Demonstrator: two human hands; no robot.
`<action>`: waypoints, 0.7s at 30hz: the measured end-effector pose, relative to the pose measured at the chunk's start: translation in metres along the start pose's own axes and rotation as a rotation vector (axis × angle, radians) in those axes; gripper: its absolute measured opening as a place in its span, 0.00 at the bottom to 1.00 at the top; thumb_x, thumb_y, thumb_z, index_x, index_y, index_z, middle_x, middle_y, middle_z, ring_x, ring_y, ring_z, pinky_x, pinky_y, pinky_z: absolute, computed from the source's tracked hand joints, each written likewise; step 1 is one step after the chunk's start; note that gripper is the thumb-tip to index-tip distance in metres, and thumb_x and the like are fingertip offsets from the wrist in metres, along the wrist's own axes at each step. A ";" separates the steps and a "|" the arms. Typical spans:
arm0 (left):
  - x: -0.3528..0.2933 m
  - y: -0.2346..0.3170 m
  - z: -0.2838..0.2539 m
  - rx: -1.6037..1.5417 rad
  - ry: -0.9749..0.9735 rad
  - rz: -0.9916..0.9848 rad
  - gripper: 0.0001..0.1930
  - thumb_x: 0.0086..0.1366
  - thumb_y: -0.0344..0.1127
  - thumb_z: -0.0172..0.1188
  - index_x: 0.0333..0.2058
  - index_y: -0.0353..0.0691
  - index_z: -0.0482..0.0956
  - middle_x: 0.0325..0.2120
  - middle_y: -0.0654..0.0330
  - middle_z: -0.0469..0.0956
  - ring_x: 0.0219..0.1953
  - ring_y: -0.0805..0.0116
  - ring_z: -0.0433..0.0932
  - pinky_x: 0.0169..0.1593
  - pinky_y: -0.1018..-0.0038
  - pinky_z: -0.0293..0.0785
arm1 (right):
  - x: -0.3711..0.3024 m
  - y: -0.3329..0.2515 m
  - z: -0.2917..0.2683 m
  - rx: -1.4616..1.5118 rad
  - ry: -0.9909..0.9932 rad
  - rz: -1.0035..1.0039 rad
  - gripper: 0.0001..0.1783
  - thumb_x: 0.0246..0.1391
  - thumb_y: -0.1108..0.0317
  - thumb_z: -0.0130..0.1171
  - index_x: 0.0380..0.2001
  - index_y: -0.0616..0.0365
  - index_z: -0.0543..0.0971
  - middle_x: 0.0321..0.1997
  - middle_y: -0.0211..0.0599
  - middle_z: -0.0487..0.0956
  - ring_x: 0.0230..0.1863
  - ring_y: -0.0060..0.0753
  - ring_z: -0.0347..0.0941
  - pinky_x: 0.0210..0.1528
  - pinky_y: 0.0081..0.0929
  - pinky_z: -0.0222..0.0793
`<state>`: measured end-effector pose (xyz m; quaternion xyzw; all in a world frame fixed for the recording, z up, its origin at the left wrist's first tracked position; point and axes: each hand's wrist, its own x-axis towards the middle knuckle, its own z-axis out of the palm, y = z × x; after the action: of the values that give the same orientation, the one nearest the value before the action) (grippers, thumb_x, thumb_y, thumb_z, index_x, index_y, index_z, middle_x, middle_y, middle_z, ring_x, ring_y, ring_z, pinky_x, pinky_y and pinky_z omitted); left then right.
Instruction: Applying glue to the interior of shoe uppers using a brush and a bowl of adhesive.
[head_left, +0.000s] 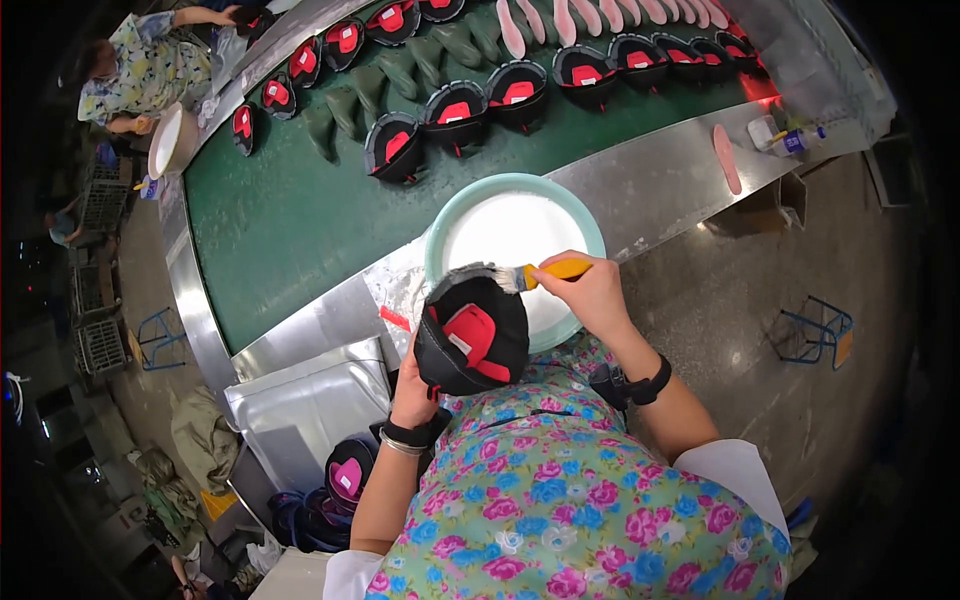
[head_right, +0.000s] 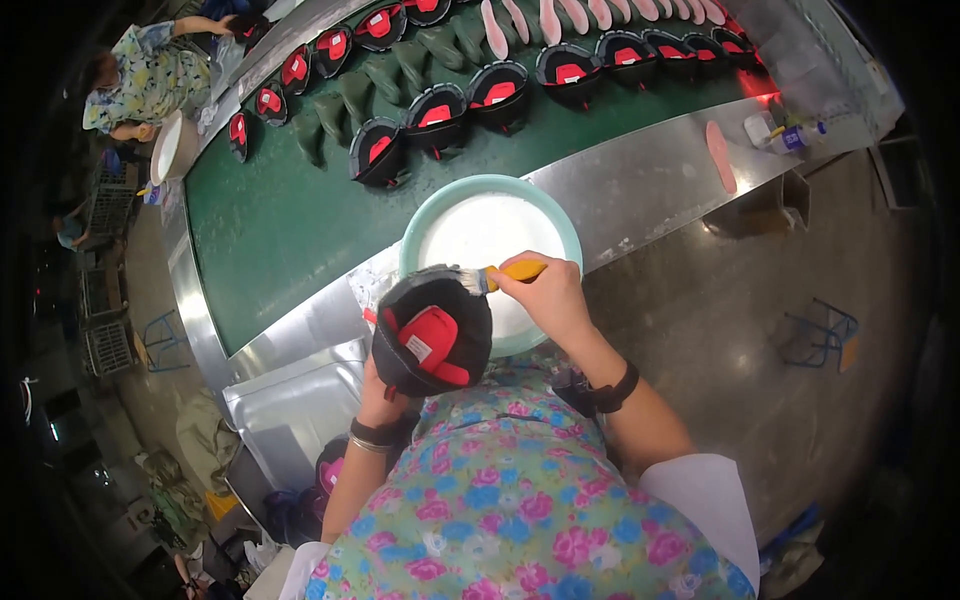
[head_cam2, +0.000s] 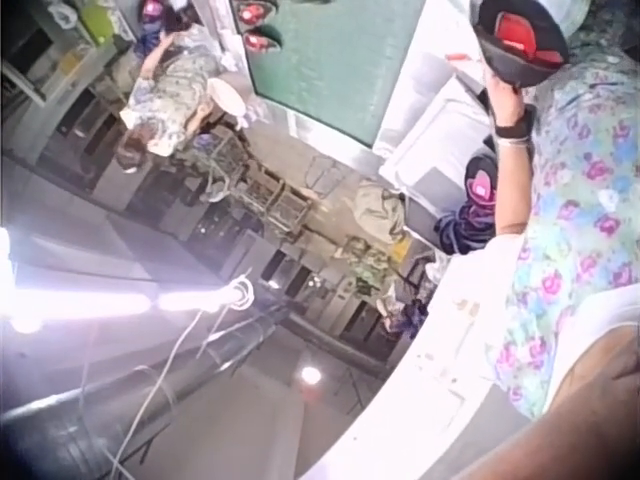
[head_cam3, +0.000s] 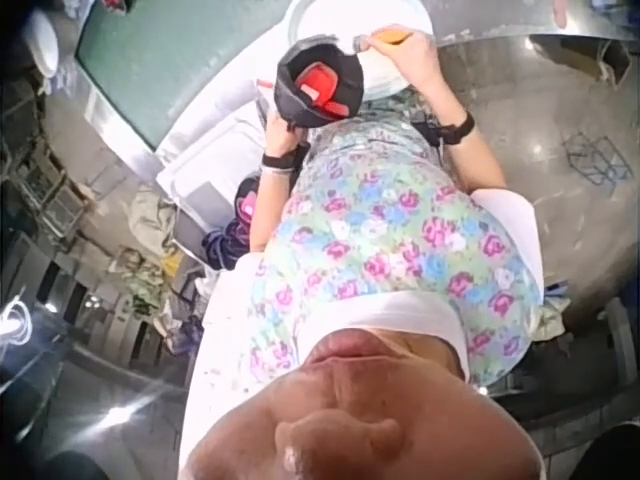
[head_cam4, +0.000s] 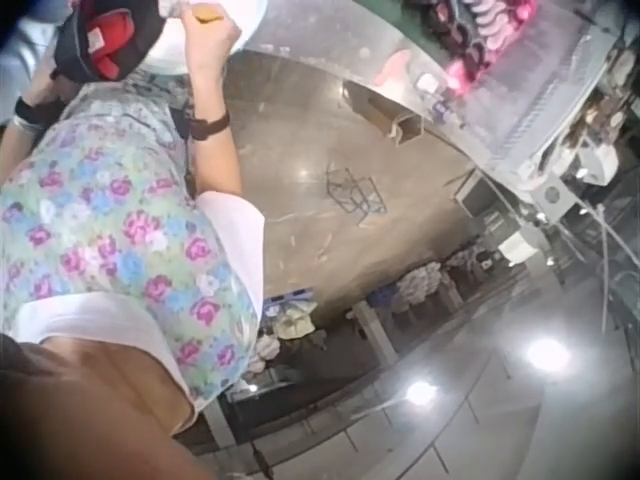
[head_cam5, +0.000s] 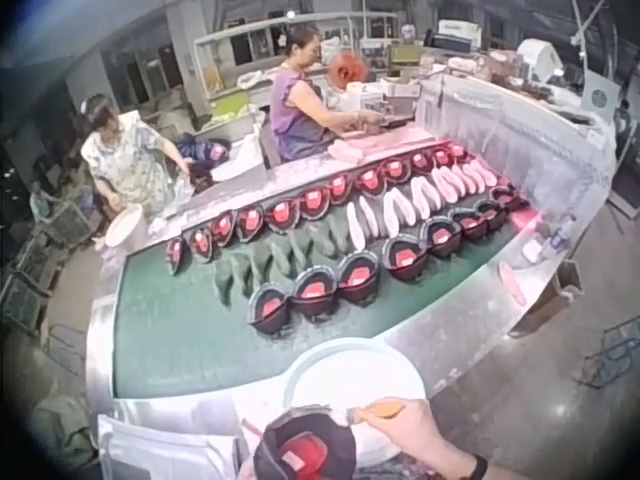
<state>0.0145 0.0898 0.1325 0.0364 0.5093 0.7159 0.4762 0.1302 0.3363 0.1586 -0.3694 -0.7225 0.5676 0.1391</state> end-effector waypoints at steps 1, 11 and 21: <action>0.004 -0.001 -0.005 0.028 -0.028 0.050 0.31 0.63 0.21 0.51 0.65 0.37 0.54 0.60 0.59 0.63 0.60 0.68 0.64 0.62 0.72 0.60 | -0.001 0.001 0.000 -0.119 0.019 0.044 0.12 0.45 0.66 0.68 0.27 0.65 0.82 0.21 0.35 0.80 0.24 0.19 0.76 0.28 0.19 0.71; 0.008 0.018 -0.016 0.146 0.051 0.280 0.32 0.62 0.22 0.54 0.64 0.37 0.55 0.59 0.58 0.64 0.60 0.65 0.64 0.63 0.69 0.59 | -0.035 -0.067 -0.004 0.087 -0.279 0.129 0.17 0.45 0.60 0.68 0.24 0.66 0.81 0.18 0.36 0.79 0.21 0.22 0.75 0.26 0.21 0.69; -0.004 0.029 -0.036 -0.352 0.246 0.065 0.21 0.63 0.36 0.57 0.54 0.41 0.68 0.49 0.56 0.73 0.49 0.61 0.75 0.51 0.63 0.73 | 0.024 -0.074 0.008 -0.089 -0.221 -0.165 0.07 0.46 0.69 0.66 0.28 0.62 0.82 0.24 0.30 0.80 0.26 0.18 0.74 0.29 0.17 0.69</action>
<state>-0.0214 0.0612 0.1386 -0.1182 0.4293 0.8079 0.3862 0.0804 0.3409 0.2192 -0.2497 -0.7857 0.5590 0.0886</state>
